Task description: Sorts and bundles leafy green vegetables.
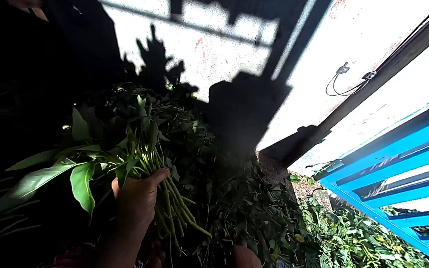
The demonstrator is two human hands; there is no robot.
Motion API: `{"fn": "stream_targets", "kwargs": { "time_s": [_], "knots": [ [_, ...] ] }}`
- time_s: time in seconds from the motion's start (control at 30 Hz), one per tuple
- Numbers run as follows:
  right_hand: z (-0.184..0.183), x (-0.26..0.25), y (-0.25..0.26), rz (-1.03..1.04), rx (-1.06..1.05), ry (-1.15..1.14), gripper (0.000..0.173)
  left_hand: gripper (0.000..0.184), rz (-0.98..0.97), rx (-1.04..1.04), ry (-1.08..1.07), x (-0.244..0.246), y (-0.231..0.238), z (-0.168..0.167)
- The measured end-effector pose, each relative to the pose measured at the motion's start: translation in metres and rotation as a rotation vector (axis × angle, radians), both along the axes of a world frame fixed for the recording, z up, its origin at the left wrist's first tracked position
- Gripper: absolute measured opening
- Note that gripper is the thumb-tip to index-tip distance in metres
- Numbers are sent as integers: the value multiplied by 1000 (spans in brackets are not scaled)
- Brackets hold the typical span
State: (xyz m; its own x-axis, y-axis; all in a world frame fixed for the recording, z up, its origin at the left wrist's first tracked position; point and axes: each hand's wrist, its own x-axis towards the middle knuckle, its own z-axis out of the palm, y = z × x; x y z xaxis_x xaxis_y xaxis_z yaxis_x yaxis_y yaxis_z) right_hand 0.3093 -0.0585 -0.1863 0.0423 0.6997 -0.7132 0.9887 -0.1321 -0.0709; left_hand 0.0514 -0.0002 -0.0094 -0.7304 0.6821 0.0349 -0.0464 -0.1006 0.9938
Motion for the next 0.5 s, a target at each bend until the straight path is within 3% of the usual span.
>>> {"fn": "stream_targets", "kwargs": {
  "time_s": [0.1, 0.2, 0.27, 0.33, 0.4, 0.5],
  "knots": [
    [-58, 2, 39, -172, 141, 119, 41, 50, -26, 21, -2, 3, 4, -11],
    [-114, 3, 64, -326, 99, 304, 53, 44, -71, 32, -25, 7, 5, -17],
    [-130, 6, 68, -419, 134, 402, 50, 43, -80, 14, -57, 7, 5, -17],
    [-121, 8, 69, -497, 287, 571, 33, 42, -64, -10, -102, 6, 7, -14],
    [-95, 16, 66, -577, 428, 883, 21, 42, -42, -22, -133, 5, 8, -13],
    [-53, 40, 58, -817, 382, 1211, 21, 43, -21, -61, -162, 6, 9, -10]
  ]
}}
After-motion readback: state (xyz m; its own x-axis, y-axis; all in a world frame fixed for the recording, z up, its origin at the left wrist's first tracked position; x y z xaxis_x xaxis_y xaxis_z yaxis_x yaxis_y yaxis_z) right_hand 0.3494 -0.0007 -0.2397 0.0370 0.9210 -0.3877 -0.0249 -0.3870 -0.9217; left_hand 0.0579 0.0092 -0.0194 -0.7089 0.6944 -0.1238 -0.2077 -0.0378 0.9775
